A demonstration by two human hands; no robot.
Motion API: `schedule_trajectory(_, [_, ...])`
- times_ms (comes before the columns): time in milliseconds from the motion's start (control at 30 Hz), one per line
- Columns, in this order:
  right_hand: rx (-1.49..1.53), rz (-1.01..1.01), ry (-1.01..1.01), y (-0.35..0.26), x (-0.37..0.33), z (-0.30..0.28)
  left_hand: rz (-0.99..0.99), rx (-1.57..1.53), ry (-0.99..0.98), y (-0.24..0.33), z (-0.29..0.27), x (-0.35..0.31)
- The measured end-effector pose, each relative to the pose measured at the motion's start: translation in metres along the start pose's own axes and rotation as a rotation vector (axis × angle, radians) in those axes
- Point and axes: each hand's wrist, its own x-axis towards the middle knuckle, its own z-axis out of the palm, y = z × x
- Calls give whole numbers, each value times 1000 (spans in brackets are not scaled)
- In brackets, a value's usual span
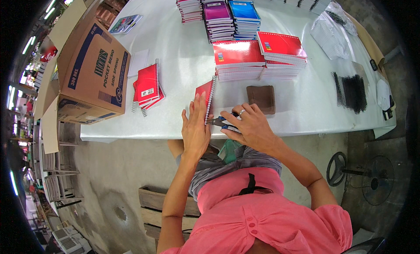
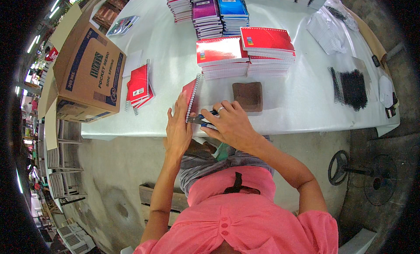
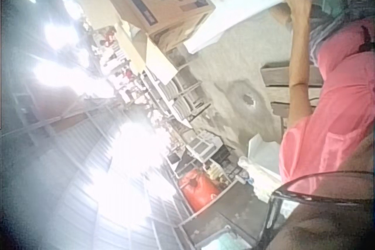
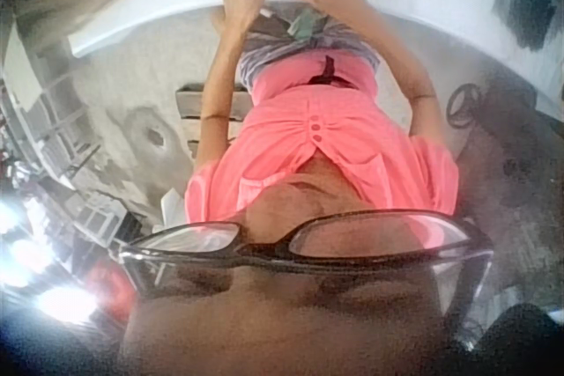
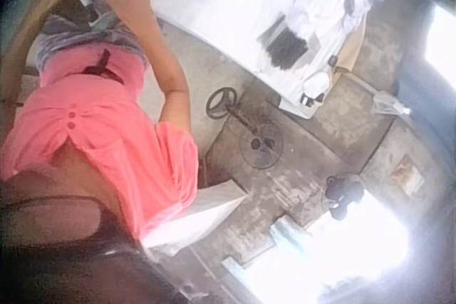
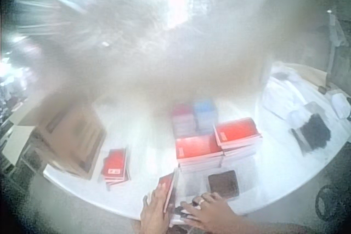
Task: The person inserts wire coils into the punched holes of small notebooks, trims the excess wire with pliers, and folds the ends to secure them, processing several red and blue notebooks one by one at a workshop table.
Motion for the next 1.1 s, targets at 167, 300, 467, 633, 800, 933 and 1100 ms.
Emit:
schedule_trajectory(167, [-32, -58, 22, 0, 1, 7, 12, 59, -23, -1, -1, -1])
schedule_trajectory(300, [-38, -45, -8, 0, 0, 10, -1, 80, 69, -4, 0, -3])
schedule_trajectory(467, [-58, -56, 46, -4, 2, 8, 9, 187, 64, -1, -2, -4])
schedule_trajectory(633, [91, 17, -12, -7, 2, 8, -5, 180, 107, 0, -2, -4])
schedule_trajectory(800, [759, 314, -578, 8, 18, -4, 19, 150, 158, 5, -5, -5])
schedule_trajectory(933, [574, 273, -394, 0, 13, -30, 75, 242, 273, 2, -23, 3])
schedule_trajectory(1100, [239, 547, -8, 52, -42, -85, 58, 182, 519, -41, -74, 46])
